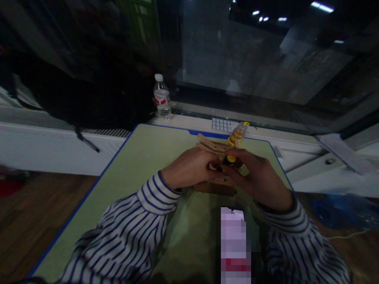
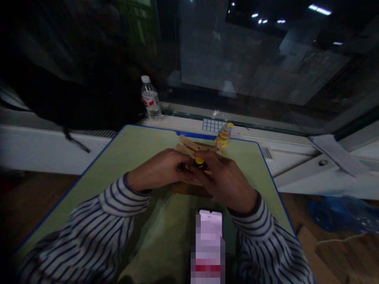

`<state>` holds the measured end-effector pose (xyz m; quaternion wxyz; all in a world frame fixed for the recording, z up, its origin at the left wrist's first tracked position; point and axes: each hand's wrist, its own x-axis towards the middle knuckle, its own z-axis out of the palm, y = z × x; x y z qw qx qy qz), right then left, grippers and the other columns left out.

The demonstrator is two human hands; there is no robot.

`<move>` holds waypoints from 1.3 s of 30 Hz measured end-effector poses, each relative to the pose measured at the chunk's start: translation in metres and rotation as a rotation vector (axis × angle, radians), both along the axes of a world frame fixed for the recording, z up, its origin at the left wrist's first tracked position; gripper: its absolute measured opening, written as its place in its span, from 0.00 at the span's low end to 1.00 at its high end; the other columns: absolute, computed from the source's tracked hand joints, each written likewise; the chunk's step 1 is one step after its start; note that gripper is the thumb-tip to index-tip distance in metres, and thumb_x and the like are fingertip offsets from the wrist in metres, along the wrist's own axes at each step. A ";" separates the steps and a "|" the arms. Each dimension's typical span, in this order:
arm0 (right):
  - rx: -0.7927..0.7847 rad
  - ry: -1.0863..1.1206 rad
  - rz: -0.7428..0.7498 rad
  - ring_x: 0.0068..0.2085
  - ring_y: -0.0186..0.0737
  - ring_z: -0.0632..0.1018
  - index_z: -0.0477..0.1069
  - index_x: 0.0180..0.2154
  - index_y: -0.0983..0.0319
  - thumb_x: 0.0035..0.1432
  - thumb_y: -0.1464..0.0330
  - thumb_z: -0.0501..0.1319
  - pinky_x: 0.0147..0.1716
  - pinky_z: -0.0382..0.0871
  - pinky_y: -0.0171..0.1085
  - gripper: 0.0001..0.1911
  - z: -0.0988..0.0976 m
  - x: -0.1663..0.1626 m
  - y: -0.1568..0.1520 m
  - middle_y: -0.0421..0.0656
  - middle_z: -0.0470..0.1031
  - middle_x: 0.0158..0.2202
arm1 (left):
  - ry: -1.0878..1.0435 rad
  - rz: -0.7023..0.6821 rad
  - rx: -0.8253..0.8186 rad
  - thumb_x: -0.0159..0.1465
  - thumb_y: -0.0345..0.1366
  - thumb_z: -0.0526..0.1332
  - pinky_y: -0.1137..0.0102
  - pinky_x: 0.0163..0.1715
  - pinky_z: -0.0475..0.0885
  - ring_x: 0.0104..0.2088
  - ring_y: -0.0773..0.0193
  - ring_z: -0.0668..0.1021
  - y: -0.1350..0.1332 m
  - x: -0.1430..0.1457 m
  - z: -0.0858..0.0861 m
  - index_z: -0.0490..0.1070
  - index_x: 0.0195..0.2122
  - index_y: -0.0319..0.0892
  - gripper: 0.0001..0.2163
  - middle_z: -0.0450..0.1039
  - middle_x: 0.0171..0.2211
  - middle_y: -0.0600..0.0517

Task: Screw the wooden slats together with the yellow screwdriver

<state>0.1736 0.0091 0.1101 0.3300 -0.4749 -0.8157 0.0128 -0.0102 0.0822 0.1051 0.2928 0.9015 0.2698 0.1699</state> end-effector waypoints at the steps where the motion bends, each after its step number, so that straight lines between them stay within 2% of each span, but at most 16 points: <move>1: -0.002 -0.003 -0.007 0.34 0.39 0.82 0.67 0.48 0.60 0.63 0.65 0.60 0.31 0.78 0.37 0.12 0.000 0.000 0.000 0.47 0.80 0.42 | 0.008 0.006 0.013 0.61 0.41 0.65 0.73 0.28 0.61 0.30 0.66 0.76 0.000 0.000 -0.001 0.77 0.31 0.41 0.09 0.78 0.29 0.53; 9: -0.006 -0.020 -0.024 0.41 0.45 0.82 0.67 0.50 0.60 0.63 0.63 0.59 0.36 0.78 0.43 0.15 0.000 -0.001 -0.001 0.49 0.80 0.43 | 0.003 -0.021 0.039 0.61 0.35 0.63 0.73 0.28 0.62 0.30 0.66 0.76 0.002 -0.002 -0.005 0.76 0.29 0.41 0.06 0.78 0.28 0.53; 12: -0.021 -0.044 0.002 0.42 0.45 0.82 0.65 0.53 0.62 0.63 0.64 0.59 0.36 0.78 0.42 0.18 0.001 0.000 -0.002 0.50 0.79 0.44 | -0.008 -0.030 0.057 0.61 0.34 0.63 0.73 0.27 0.61 0.29 0.67 0.75 0.003 -0.003 -0.005 0.75 0.27 0.40 0.07 0.77 0.28 0.53; 15: -0.036 -0.059 0.026 0.41 0.44 0.81 0.63 0.56 0.62 0.63 0.67 0.58 0.35 0.78 0.41 0.20 0.001 0.001 -0.003 0.50 0.79 0.45 | -0.018 -0.034 0.062 0.62 0.35 0.63 0.73 0.28 0.62 0.31 0.67 0.75 0.002 -0.003 -0.004 0.76 0.29 0.40 0.06 0.78 0.31 0.52; 21: -0.002 -0.057 0.041 0.39 0.41 0.81 0.64 0.53 0.60 0.63 0.69 0.58 0.34 0.78 0.40 0.16 0.000 0.003 -0.002 0.49 0.78 0.49 | 0.005 -0.047 0.030 0.62 0.35 0.62 0.73 0.27 0.61 0.28 0.68 0.74 0.002 -0.003 -0.002 0.76 0.30 0.41 0.06 0.77 0.30 0.53; 24: 0.007 -0.064 0.045 0.38 0.41 0.81 0.64 0.52 0.60 0.63 0.69 0.59 0.33 0.77 0.39 0.16 -0.001 0.004 -0.002 0.49 0.78 0.47 | 0.026 -0.036 0.041 0.62 0.36 0.62 0.73 0.27 0.61 0.28 0.68 0.74 0.002 -0.002 -0.002 0.76 0.29 0.40 0.07 0.76 0.28 0.53; 28: -0.002 -0.063 0.040 0.37 0.40 0.81 0.64 0.53 0.61 0.64 0.67 0.58 0.32 0.77 0.38 0.16 -0.002 0.003 -0.002 0.49 0.79 0.46 | 0.053 -0.002 0.063 0.61 0.40 0.64 0.73 0.29 0.62 0.31 0.65 0.76 0.001 -0.001 -0.001 0.77 0.32 0.41 0.08 0.78 0.31 0.52; 34: -0.018 -0.107 0.027 0.40 0.41 0.80 0.66 0.51 0.62 0.63 0.68 0.58 0.37 0.75 0.39 0.15 0.001 -0.001 -0.004 0.48 0.78 0.46 | 0.068 0.021 0.126 0.60 0.43 0.64 0.72 0.30 0.63 0.33 0.63 0.77 -0.001 0.000 0.000 0.77 0.34 0.41 0.10 0.79 0.34 0.50; 39: -0.028 -0.135 -0.002 0.41 0.42 0.80 0.67 0.51 0.63 0.64 0.67 0.57 0.38 0.74 0.40 0.14 0.003 -0.004 -0.005 0.49 0.78 0.46 | 0.085 0.042 0.191 0.61 0.43 0.63 0.72 0.27 0.60 0.29 0.66 0.75 -0.004 -0.002 0.004 0.76 0.32 0.42 0.10 0.78 0.30 0.52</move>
